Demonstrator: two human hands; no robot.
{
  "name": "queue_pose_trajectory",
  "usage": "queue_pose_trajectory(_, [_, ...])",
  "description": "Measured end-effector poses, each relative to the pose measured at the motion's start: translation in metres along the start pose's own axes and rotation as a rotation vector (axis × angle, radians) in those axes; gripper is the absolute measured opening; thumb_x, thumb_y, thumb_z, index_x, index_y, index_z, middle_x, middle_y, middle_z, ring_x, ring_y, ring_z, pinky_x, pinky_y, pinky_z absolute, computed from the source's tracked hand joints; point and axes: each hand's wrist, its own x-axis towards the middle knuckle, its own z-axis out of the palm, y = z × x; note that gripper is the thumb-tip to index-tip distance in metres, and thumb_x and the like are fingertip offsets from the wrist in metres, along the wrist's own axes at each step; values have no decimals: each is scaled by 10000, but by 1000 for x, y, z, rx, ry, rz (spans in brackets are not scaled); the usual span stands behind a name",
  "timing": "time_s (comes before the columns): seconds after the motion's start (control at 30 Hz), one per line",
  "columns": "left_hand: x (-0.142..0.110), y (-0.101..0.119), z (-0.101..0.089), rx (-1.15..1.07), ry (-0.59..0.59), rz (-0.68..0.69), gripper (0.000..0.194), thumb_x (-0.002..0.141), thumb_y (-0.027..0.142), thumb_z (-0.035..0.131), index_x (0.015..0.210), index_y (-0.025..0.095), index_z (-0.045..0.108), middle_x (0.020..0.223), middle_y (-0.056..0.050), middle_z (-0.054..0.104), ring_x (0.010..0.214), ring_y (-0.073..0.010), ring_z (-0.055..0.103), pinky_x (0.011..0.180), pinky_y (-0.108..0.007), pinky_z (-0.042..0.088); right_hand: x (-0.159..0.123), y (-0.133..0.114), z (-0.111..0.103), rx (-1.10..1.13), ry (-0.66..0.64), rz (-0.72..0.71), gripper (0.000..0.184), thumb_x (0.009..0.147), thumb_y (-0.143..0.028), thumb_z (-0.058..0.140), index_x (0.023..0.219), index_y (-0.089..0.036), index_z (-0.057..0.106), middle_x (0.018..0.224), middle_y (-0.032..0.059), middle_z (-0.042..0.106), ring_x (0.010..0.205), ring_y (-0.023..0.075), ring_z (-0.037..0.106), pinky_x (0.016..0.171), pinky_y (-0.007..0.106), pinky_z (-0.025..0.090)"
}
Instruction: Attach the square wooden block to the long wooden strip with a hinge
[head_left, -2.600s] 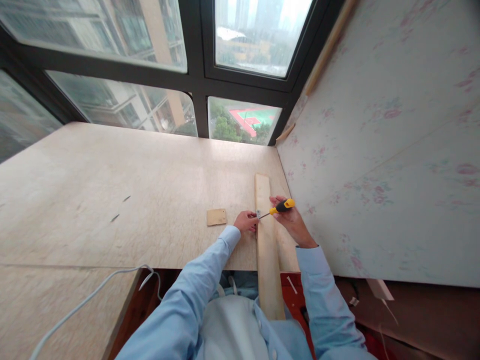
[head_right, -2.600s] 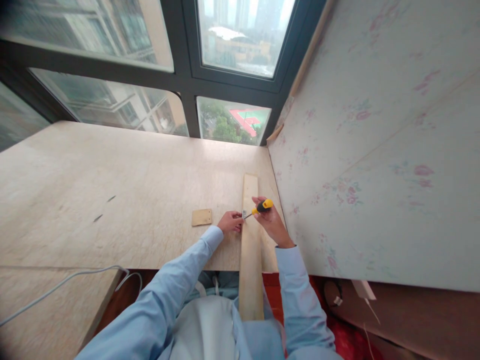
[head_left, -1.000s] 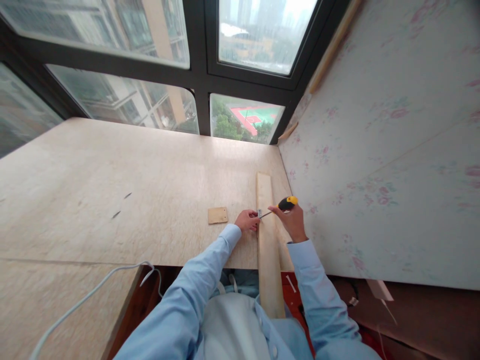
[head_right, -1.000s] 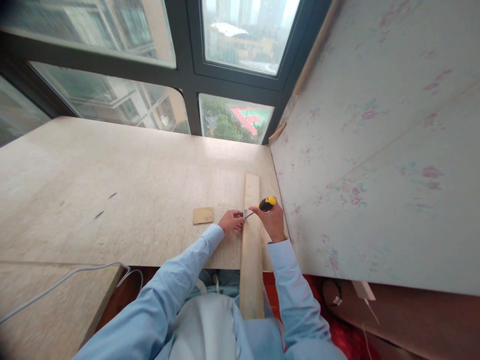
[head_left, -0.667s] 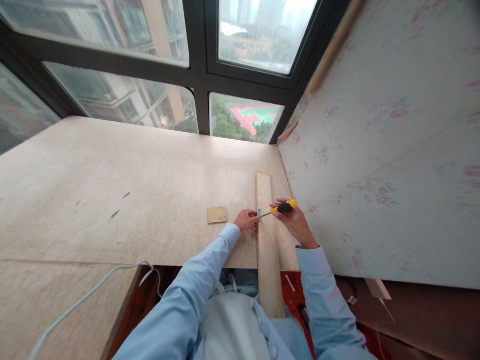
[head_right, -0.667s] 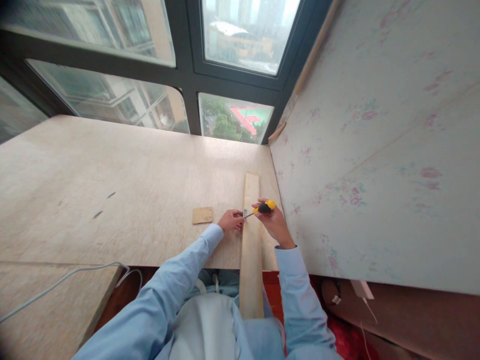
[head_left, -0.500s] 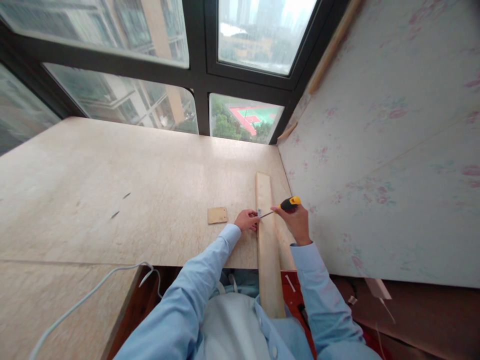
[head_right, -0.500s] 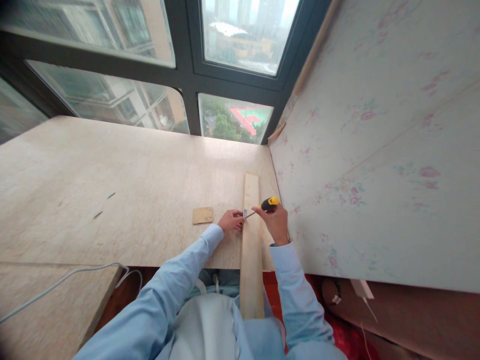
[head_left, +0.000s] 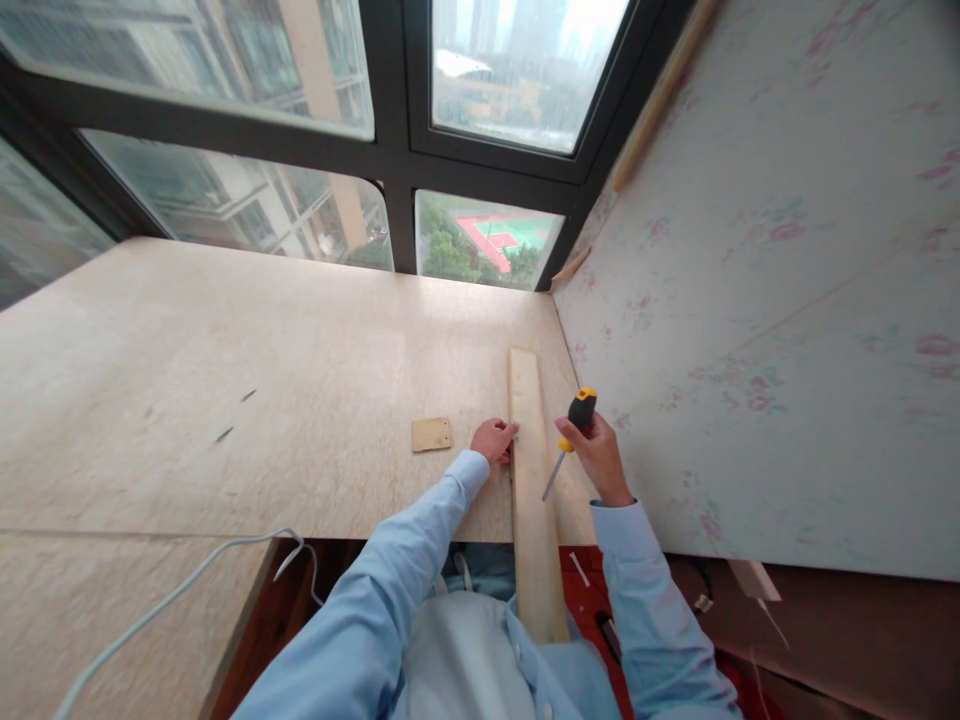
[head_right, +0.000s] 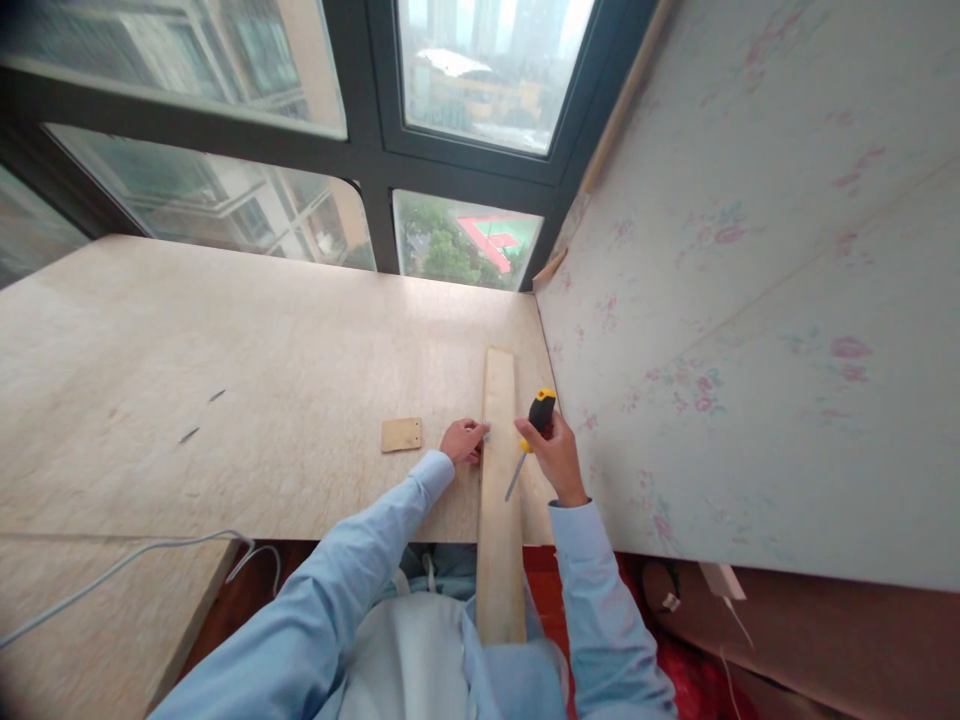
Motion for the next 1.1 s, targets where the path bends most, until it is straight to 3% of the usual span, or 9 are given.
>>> queue_pose_trajectory(0.13, [4,-1,2,24,31,-1,284,861,405,573,921,132,622,826,-77,685,569,-147,636,474,-231,511,3,2,-2,67,65,22,512,604,-620,753,800,-166,622,696,29,642,616,169,572,550,283,494])
queue_pose_trajectory(0.43, [7,0,2,68,31,-11,230,854,349,585,822,126,630,725,-54,665,501,-135,606,465,-226,502,8,8,-1,214,80,5,517,607,-590,774,865,-169,618,774,57,694,707,220,665,646,355,554])
queue_pose_trajectory(0.53, [2,1,-1,63,13,-2,241,878,353,567,838,123,626,738,-49,665,494,-120,594,465,-214,500,12,7,1,297,26,-41,443,668,-531,762,891,-179,611,831,65,711,777,225,678,712,371,557])
queue_pose_trajectory(0.77, [-8,4,-4,40,-28,-16,150,864,255,598,916,117,623,727,-19,651,499,-92,585,502,-195,513,22,14,6,246,-135,-110,372,694,-457,763,932,-206,626,968,61,714,885,226,666,840,401,536])
queue_pose_trajectory(1.1, [-7,2,-4,22,-36,-6,126,854,230,605,909,117,613,726,-11,627,479,-92,563,507,-231,522,23,16,9,151,-132,-140,348,741,-469,708,946,-203,618,988,68,708,883,226,661,816,375,530])
